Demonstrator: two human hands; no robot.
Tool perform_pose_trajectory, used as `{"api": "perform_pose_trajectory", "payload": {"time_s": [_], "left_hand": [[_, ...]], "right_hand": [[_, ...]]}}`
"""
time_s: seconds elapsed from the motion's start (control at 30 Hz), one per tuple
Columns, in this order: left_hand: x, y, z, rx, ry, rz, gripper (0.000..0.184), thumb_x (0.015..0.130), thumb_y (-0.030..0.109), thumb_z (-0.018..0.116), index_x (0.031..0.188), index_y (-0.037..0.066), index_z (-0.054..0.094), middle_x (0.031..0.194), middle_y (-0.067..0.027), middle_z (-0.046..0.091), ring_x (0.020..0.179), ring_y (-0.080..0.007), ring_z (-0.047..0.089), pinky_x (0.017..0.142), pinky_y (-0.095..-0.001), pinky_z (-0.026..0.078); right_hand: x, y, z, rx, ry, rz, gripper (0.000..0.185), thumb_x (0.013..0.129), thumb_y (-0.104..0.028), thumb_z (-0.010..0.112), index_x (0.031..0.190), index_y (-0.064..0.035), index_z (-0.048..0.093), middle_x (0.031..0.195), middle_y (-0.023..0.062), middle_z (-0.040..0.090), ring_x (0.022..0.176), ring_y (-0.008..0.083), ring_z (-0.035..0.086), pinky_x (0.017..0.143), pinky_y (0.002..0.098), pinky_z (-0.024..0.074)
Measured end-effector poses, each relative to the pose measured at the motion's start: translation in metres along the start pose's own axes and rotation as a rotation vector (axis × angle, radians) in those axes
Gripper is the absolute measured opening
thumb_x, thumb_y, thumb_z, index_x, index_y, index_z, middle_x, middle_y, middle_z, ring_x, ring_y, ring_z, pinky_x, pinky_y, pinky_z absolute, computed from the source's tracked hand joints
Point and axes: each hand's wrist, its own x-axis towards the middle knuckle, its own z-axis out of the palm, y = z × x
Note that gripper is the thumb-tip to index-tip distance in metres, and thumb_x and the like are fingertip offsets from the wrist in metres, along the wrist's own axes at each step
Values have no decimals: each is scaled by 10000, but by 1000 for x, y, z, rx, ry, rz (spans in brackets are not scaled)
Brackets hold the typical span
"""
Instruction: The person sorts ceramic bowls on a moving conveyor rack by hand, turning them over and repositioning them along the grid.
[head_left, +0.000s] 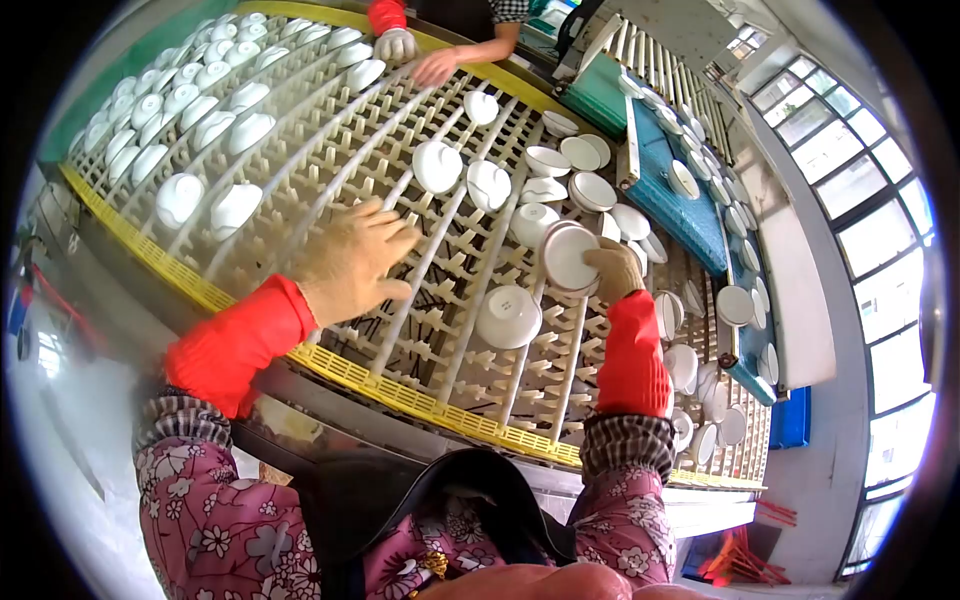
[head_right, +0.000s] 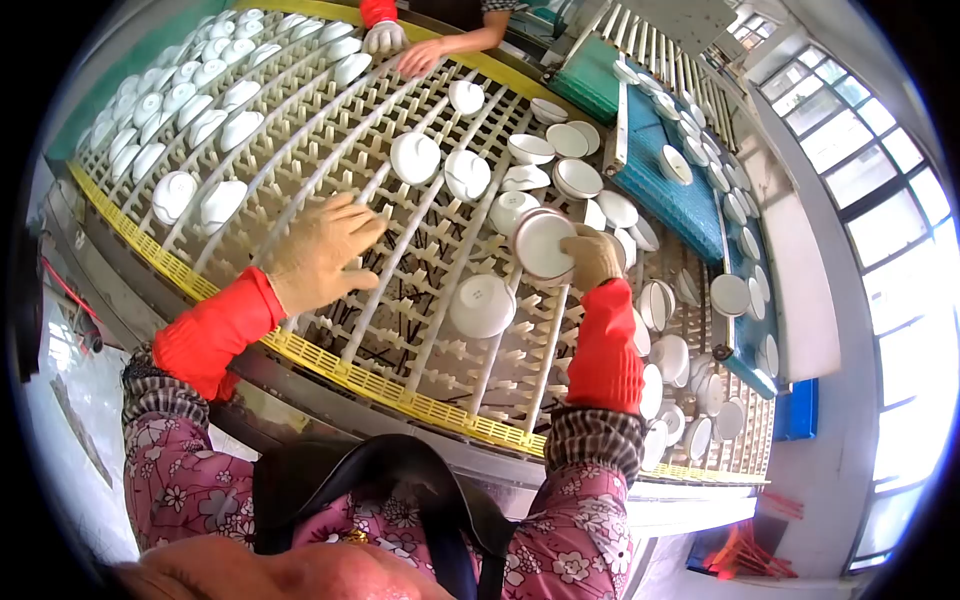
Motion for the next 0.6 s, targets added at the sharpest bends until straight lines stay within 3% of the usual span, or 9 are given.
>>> {"api": "perform_pose_trajectory", "payload": {"time_s": [0.03,0.17,0.23,0.37,0.43,0.47,0.5,0.53,0.6], "left_hand": [[7,12,-6,32,14,45,784,783,426,971,1400,6,732,1310,-187,730,1312,-370,650,1235,-488,474],[12,43,-8,119,135,298,925,647,447,1011,1418,38,707,1459,-203,688,1475,-397,589,1383,-555,352],[16,42,-17,144,114,314,898,612,456,994,1360,41,721,1426,-189,704,1420,-387,637,1334,-551,384],[13,20,-7,52,-54,222,794,671,491,966,1250,12,709,1252,-154,713,1220,-345,692,1201,-491,487],[7,15,-2,17,-35,127,764,735,529,939,1236,2,705,1198,-147,714,1176,-335,697,1159,-461,511],[4,15,-2,0,17,60,759,776,558,919,1239,-3,705,1180,-147,717,1165,-333,699,1142,-446,519],[1,16,-2,-18,67,-3,757,816,588,899,1242,-8,706,1162,-146,721,1154,-330,701,1125,-432,527],[-5,18,5,117,75,-55,821,856,661,869,1279,-24,710,1155,-165,730,1133,-350,725,1128,-431,523],[1,23,-16,106,-322,-197,880,825,688,880,1298,-35,716,1195,-206,738,1135,-359,739,1107,-442,538]], "right_hand": [[-10,-12,20,73,-51,-64,258,968,-24,729,1201,63,799,1313,185,800,1119,233,789,959,360,639],[-27,-99,100,207,-163,-47,456,1017,-110,740,1465,-29,767,1336,125,805,1136,199,760,1018,328,603],[-28,-131,131,99,-275,-155,472,1009,-119,739,1474,-45,765,1326,146,812,1131,214,765,1021,343,606],[-10,-161,153,6,-190,-198,507,969,-96,725,1471,-35,765,1274,183,832,1123,249,783,986,364,621],[20,-173,160,72,71,-330,516,978,-128,693,1477,-8,747,1192,211,830,1075,291,801,948,382,628],[16,-212,159,130,84,-269,572,961,-184,741,1491,31,727,1298,228,805,1170,303,789,999,382,622],[37,-218,160,-25,170,-478,665,960,-280,789,1505,87,688,1392,256,770,1222,315,774,1036,391,608],[35,-242,170,8,173,-477,710,965,-334,800,1509,103,672,1396,276,763,1234,324,769,1052,406,596],[38,-265,192,95,131,-501,808,961,-425,830,1523,124,644,1407,306,751,1268,347,754,1094,425,570]]}}
